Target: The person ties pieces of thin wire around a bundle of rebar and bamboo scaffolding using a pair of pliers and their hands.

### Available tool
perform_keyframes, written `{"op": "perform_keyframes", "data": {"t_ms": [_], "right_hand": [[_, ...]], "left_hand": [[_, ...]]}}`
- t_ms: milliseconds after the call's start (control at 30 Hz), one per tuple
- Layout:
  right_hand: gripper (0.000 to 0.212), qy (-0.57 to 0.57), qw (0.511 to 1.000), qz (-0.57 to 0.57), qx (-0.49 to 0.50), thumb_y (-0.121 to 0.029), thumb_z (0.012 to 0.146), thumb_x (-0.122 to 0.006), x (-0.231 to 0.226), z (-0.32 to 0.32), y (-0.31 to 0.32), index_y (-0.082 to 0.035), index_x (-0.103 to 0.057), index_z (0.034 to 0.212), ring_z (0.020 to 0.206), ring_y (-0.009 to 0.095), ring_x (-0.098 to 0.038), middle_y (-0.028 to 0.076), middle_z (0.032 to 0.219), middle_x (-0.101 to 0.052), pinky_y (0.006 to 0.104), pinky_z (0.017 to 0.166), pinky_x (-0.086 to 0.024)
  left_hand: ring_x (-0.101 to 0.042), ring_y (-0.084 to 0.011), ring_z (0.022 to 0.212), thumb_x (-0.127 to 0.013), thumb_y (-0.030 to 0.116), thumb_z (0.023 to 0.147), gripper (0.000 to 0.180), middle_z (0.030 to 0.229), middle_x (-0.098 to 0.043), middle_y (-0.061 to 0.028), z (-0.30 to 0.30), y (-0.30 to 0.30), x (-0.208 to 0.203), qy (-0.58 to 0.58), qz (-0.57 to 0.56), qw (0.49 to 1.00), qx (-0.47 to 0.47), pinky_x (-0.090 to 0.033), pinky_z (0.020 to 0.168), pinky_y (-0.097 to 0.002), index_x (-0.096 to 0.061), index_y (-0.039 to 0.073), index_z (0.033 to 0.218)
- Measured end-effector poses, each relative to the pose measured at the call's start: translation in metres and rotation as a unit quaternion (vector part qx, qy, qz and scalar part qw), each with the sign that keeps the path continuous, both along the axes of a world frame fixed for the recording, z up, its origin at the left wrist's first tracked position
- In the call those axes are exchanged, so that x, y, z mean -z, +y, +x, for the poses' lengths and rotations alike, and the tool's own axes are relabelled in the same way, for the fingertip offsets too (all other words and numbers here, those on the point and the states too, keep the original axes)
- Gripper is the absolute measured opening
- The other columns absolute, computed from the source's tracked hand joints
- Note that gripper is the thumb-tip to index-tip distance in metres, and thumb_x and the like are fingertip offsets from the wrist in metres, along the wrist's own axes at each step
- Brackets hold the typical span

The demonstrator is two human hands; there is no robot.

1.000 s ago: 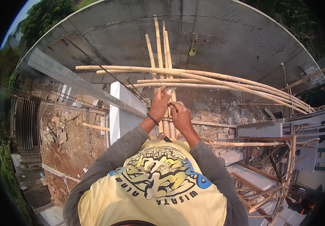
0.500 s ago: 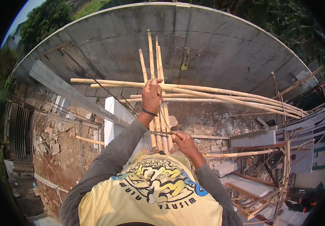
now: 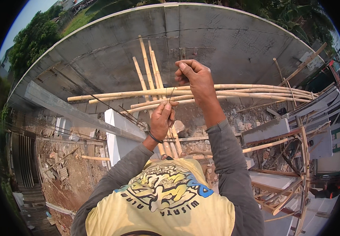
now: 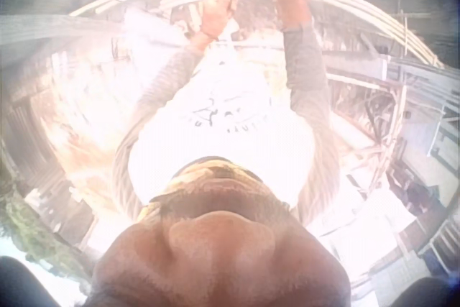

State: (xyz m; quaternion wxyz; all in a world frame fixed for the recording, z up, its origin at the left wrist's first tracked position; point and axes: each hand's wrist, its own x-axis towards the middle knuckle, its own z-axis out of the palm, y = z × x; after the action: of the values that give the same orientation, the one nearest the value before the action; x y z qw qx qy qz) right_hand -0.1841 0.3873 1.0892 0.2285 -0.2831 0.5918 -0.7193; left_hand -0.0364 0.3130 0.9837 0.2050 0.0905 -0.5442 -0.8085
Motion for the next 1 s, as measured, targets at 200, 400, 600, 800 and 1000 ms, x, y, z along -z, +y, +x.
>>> {"op": "perform_keyframes", "data": {"t_ms": [200, 400, 600, 800, 1000], "right_hand": [[0.04, -0.082, 0.99, -0.108, -0.031, -0.028, 0.098, -0.054, 0.013, 0.028, -0.027, 0.001, -0.052, 0.126, 0.095, 0.02, -0.064, 0.013, 0.107, -0.065, 0.0295, 0.08, -0.053], [0.047, 0.042, 0.983, 0.126, -0.125, -0.039, 0.1, -0.045, 0.065, 0.04, 0.003, 0.0, -0.055, 0.125, 0.106, 0.021, -0.06, 0.012, 0.112, -0.064, 0.0322, 0.092, -0.047], [0.044, -0.014, 0.963, 0.203, -0.178, -0.038, 0.098, -0.051, 0.118, 0.051, 0.067, -0.001, -0.061, 0.119, 0.088, 0.016, -0.062, 0.008, 0.099, -0.067, 0.0297, 0.078, -0.048], [0.027, 0.055, 0.955, 0.286, 0.046, -0.025, 0.096, -0.052, 0.126, 0.083, 0.067, -0.001, -0.063, 0.102, 0.08, 0.021, -0.062, 0.012, 0.085, -0.067, 0.0335, 0.072, -0.047], [0.024, 0.142, 0.932, 0.243, 0.228, -0.02, 0.097, -0.046, 0.167, 0.097, 0.04, 0.0, -0.058, 0.099, 0.079, 0.033, -0.064, 0.018, 0.085, -0.066, 0.0422, 0.071, -0.048]], "left_hand": [[-0.035, -0.0024, 0.047, -0.044, 0.03, 0.102, 0.033, 0.063, -0.045, 0.0042, 0.012, -0.008, -0.016, 0.034, 0.037, 0.994, -0.102, -0.029, 0.04, -0.0187, -0.059, 0.002, 0.11], [-0.035, -0.0047, 0.049, -0.045, 0.027, 0.102, 0.031, 0.064, -0.043, 0.0016, -0.007, -0.085, -0.051, 0.163, 0.124, 0.963, -0.178, -0.031, 0.039, -0.0196, -0.054, -0.001, 0.109], [-0.033, -0.0074, 0.048, -0.046, 0.025, 0.101, 0.027, 0.063, -0.042, 0.001, -0.025, -0.168, -0.042, 0.149, 0.139, 0.948, -0.245, -0.03, 0.04, -0.0236, -0.055, -0.001, 0.107], [-0.061, -0.0185, 0.076, -0.053, 0.027, 0.098, 0.034, 0.088, -0.059, -0.0088, -0.055, -0.14, -0.021, 0.102, 0.138, 0.955, -0.24, -0.052, 0.068, -0.03, -0.047, -0.001, 0.116], [-0.067, -0.0223, 0.09, -0.053, 0.021, 0.098, 0.029, 0.097, -0.066, -0.0147, -0.038, -0.014, 0.047, -0.186, 0.141, 0.971, 0.044, -0.056, 0.081, -0.0351, -0.052, -0.004, 0.114]]}}
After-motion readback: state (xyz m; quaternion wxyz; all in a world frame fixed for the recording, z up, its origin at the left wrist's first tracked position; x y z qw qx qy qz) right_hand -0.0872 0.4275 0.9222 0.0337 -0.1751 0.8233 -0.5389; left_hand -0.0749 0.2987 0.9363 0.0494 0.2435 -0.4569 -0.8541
